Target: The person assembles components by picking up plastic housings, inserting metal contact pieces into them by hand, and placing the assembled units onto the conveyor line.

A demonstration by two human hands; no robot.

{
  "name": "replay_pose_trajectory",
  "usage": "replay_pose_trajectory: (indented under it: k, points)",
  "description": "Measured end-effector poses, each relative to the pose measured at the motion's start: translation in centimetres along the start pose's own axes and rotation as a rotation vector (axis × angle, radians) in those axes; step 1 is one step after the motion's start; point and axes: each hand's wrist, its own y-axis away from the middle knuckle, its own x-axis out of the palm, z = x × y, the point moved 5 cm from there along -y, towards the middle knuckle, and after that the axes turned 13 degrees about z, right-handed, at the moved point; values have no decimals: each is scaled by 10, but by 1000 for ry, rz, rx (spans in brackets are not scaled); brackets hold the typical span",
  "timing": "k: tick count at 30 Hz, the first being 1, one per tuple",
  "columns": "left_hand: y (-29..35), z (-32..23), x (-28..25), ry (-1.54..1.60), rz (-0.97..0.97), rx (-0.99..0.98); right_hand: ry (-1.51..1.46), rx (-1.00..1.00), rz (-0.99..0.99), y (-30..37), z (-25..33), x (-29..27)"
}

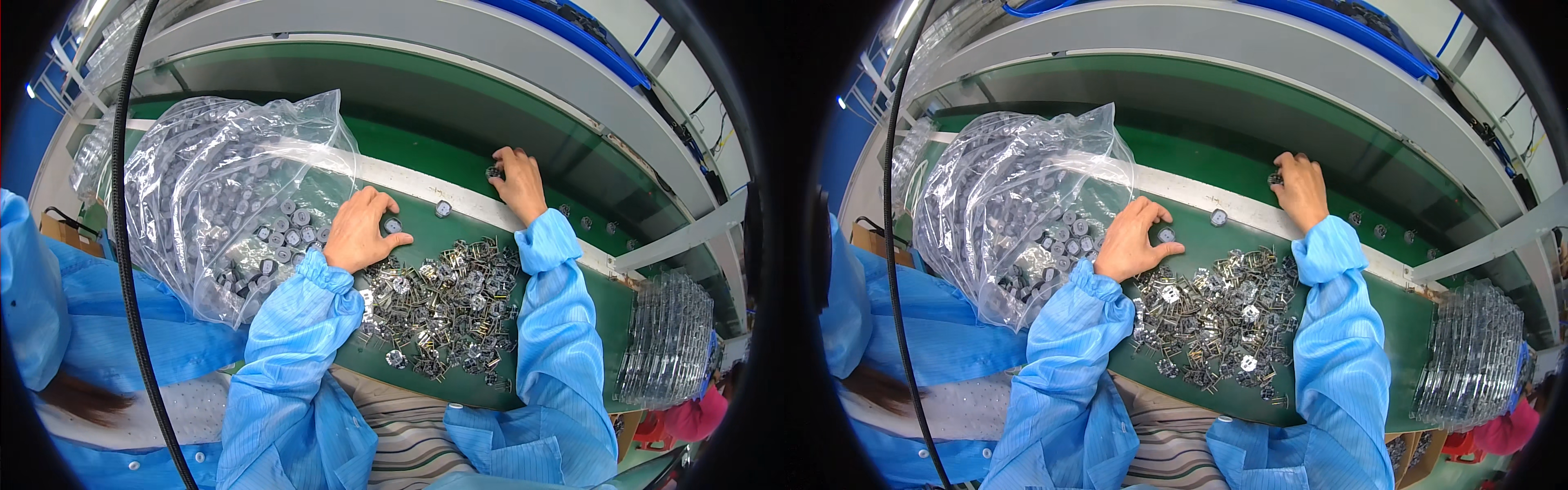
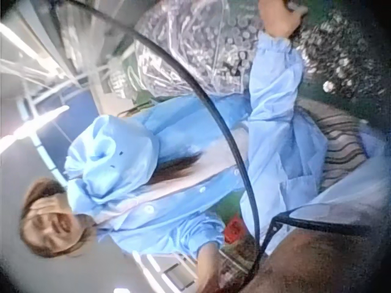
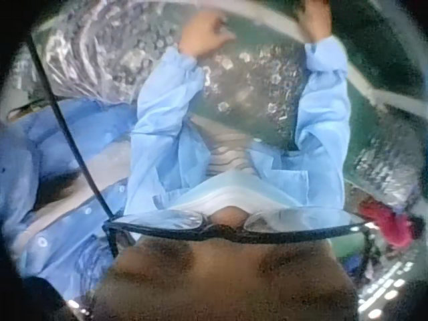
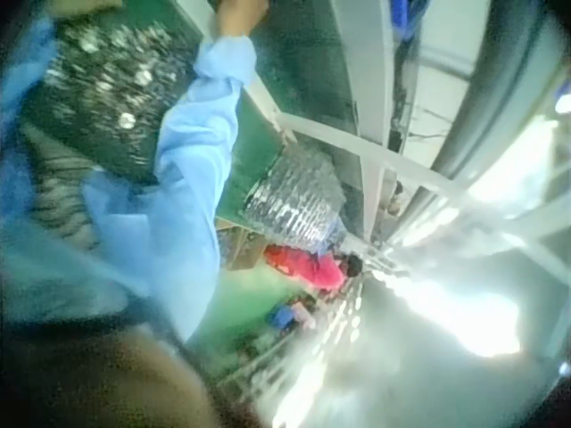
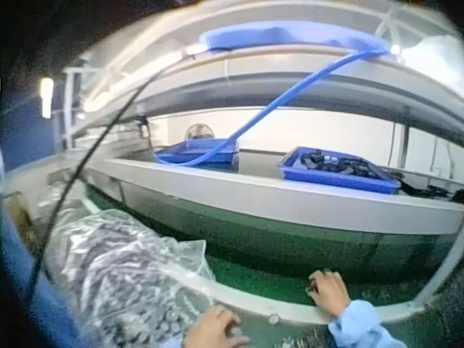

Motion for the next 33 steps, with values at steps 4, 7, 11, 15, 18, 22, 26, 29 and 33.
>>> replay_pose_trajectory:
  k: [4,7,11,15,18,22,26,29,33]
  points:
    - [-1,7,6,-108,70,-35,199,-57,-163,4,8,-1]
    - [1,12,9,-48,71,-4,-81,-333,143,-2,36,5]
    - [-2,7,7,-8,35,21,-453,-497,404,7,77,24]
    - [-1,11,8,0,75,-15,-529,-440,329,11,99,33]
    - [0,8,-1,-162,-21,-14,-507,-402,388,13,98,18]
    - [-1,-10,4,-112,-17,166,-411,-358,822,32,96,7]
    - [-2,-7,18,-148,64,231,-427,-381,833,31,102,14]
    - [-2,-2,20,-138,66,237,-423,-324,805,27,102,19]
    - [-4,1,18,-90,91,160,-520,-317,532,18,94,22]
